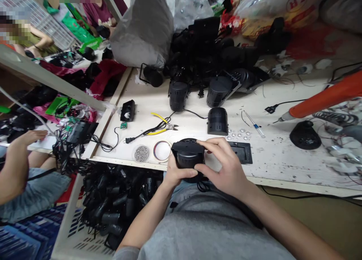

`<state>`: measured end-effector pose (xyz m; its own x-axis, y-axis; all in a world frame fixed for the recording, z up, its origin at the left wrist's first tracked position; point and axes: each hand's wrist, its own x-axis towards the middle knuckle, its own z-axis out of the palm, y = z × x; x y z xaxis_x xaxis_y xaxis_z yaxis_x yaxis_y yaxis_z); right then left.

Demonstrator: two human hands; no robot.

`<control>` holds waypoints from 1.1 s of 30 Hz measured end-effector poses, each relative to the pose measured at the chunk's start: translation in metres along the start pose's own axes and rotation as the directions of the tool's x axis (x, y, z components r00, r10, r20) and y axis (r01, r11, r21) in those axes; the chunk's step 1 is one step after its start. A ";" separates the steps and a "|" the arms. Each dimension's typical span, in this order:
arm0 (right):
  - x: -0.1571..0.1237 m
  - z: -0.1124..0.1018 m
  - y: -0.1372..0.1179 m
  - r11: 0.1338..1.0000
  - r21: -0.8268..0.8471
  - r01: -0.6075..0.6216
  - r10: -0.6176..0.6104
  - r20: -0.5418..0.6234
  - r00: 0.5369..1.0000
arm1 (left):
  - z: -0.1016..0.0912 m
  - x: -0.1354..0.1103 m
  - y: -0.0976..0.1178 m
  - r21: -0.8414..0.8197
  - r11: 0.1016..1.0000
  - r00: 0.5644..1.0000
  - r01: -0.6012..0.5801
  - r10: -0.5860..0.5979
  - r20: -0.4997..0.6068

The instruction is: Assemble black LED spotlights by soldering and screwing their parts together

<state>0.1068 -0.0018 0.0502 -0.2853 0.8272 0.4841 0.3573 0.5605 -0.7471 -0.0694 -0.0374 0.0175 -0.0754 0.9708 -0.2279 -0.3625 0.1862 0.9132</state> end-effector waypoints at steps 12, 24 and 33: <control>-0.024 0.004 -0.030 0.959 0.098 0.267 -0.277 0.107 0.955 | -0.003 -0.006 0.008 0.321 0.944 0.981 -0.074 0.127 -0.147; -0.029 -0.004 -0.020 0.961 -0.109 0.255 -0.264 -0.078 0.961 | -0.001 -0.018 -0.001 0.428 0.830 0.930 -0.356 0.361 0.075; -0.033 -0.024 -0.025 0.939 0.117 0.324 -0.337 0.113 0.935 | -0.006 -0.017 -0.008 0.151 0.975 0.986 -0.163 0.167 -0.013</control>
<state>0.1291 -0.0426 0.0638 -0.4873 0.5798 0.6529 0.1383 0.7896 -0.5979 -0.0706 -0.0558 0.0121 -0.1469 0.9862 -0.0765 -0.2014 0.0459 0.9784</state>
